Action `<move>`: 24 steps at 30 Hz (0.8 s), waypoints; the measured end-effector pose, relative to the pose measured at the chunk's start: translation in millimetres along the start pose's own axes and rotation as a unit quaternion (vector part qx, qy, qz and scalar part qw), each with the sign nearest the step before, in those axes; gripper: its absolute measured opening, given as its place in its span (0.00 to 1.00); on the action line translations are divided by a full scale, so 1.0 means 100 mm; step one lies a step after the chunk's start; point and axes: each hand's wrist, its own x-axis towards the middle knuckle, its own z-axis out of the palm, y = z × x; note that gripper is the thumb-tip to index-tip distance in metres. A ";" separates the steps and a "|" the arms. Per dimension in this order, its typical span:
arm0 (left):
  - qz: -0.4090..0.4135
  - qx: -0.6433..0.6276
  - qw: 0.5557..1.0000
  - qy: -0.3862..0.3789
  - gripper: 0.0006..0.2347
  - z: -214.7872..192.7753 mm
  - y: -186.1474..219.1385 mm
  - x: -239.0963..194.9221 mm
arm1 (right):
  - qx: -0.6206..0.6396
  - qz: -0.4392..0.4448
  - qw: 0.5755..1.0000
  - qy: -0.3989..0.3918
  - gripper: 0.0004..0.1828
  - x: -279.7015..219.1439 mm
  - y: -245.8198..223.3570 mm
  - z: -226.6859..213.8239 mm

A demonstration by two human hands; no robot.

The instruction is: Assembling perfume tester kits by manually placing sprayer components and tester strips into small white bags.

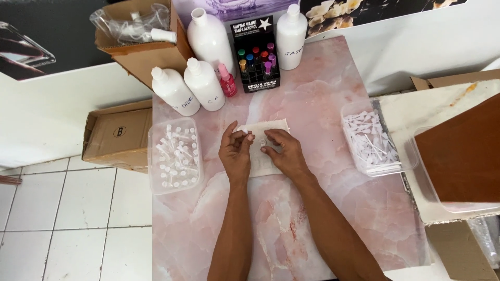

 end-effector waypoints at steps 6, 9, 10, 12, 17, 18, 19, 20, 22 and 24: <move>0.004 -0.008 1.000 -0.007 0.14 0.06 -0.01 -0.04 | -0.031 -0.032 0.999 -0.014 0.15 0.03 -0.07 0.02; 0.005 -0.007 1.000 -0.008 0.13 0.06 -0.06 -0.03 | -0.040 -0.052 0.998 -0.008 0.12 0.03 -0.15 0.02; 0.006 -0.006 1.000 -0.009 0.13 0.06 -0.06 -0.04 | -0.039 -0.052 0.998 -0.007 0.12 0.03 -0.14 0.02; 0.018 0.006 1.000 -0.014 0.12 0.07 -0.05 -0.05 | -0.032 -0.065 0.997 -0.007 0.15 0.03 -0.12 0.01; 0.034 0.003 0.999 -0.020 0.11 0.07 -0.05 -0.05 | -0.035 -0.066 0.997 -0.005 0.16 0.03 -0.17 0.02; 0.037 0.000 0.999 -0.019 0.11 0.06 -0.06 -0.04 | -0.034 -0.068 0.997 -0.005 0.16 0.03 -0.18 0.03; 0.036 0.001 0.999 -0.019 0.11 0.06 -0.06 -0.04 | -0.033 -0.067 0.997 -0.005 0.16 0.03 -0.18 0.03; 0.040 0.004 0.999 -0.022 0.11 0.06 -0.05 -0.04 | -0.038 -0.068 0.997 -0.004 0.16 0.03 -0.17 0.03; 0.043 0.007 0.999 -0.025 0.11 0.07 -0.03 -0.04 | -0.042 -0.067 0.997 -0.004 0.16 0.02 -0.17 0.03; 0.041 0.006 0.999 -0.028 0.11 0.08 0.00 -0.05 | -0.044 -0.076 0.996 -0.003 0.17 0.02 -0.16 0.03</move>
